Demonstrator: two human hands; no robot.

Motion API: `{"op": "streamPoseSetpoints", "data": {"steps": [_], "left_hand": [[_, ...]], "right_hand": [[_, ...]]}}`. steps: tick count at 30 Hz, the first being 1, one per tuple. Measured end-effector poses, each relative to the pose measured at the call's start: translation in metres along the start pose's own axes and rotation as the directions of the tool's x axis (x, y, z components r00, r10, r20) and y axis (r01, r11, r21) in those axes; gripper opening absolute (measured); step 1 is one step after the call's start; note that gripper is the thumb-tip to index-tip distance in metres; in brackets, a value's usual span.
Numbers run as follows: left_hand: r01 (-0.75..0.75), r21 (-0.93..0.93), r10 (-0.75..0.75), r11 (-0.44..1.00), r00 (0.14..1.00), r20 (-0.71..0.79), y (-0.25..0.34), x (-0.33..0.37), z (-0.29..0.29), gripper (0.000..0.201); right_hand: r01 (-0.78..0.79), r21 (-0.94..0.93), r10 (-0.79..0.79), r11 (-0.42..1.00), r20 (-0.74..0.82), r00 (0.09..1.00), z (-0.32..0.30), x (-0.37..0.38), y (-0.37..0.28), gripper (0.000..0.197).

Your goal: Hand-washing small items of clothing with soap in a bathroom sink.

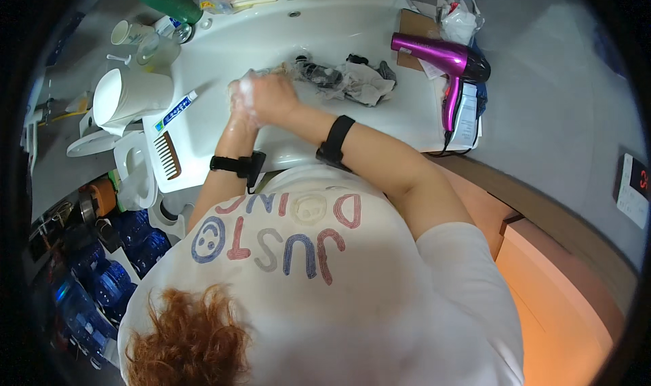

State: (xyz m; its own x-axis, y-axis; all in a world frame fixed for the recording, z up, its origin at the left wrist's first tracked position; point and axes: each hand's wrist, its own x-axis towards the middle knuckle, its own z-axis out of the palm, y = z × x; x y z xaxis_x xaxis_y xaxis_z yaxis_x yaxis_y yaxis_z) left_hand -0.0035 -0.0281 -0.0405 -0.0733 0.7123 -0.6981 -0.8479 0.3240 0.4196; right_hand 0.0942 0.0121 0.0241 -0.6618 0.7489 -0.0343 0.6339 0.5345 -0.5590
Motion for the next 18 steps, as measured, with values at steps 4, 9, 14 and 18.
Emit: {"op": "streamPoseSetpoints", "data": {"steps": [4, 9, 14, 18], "left_hand": [[-0.077, 0.265, 0.156, 0.961, 0.943, -0.293, 0.026, -0.010, 0.003, 0.026], [-0.040, 0.465, 0.107, 0.884, 0.987, -0.118, 0.057, -0.023, 0.007, 0.040], [-0.319, 0.947, 0.445, -0.039, 0.843, 0.302, 0.054, 0.006, -0.080, 0.058], [-0.239, 0.798, 0.318, 0.553, 0.946, 0.063, 0.054, 0.003, -0.037, 0.072]], "right_hand": [[-0.090, 0.081, 0.086, 0.993, 0.054, 0.995, 0.034, 0.014, 0.045, 0.033], [-0.481, 0.232, 0.442, 0.846, 0.203, 0.874, 0.034, 0.027, 0.092, 0.036], [-0.337, -0.545, 0.490, 0.768, 0.160, 0.857, 0.025, 0.007, 0.133, 0.049], [-0.246, -0.435, 0.385, 0.866, 0.267, 0.883, 0.011, -0.004, 0.137, 0.043]]}}
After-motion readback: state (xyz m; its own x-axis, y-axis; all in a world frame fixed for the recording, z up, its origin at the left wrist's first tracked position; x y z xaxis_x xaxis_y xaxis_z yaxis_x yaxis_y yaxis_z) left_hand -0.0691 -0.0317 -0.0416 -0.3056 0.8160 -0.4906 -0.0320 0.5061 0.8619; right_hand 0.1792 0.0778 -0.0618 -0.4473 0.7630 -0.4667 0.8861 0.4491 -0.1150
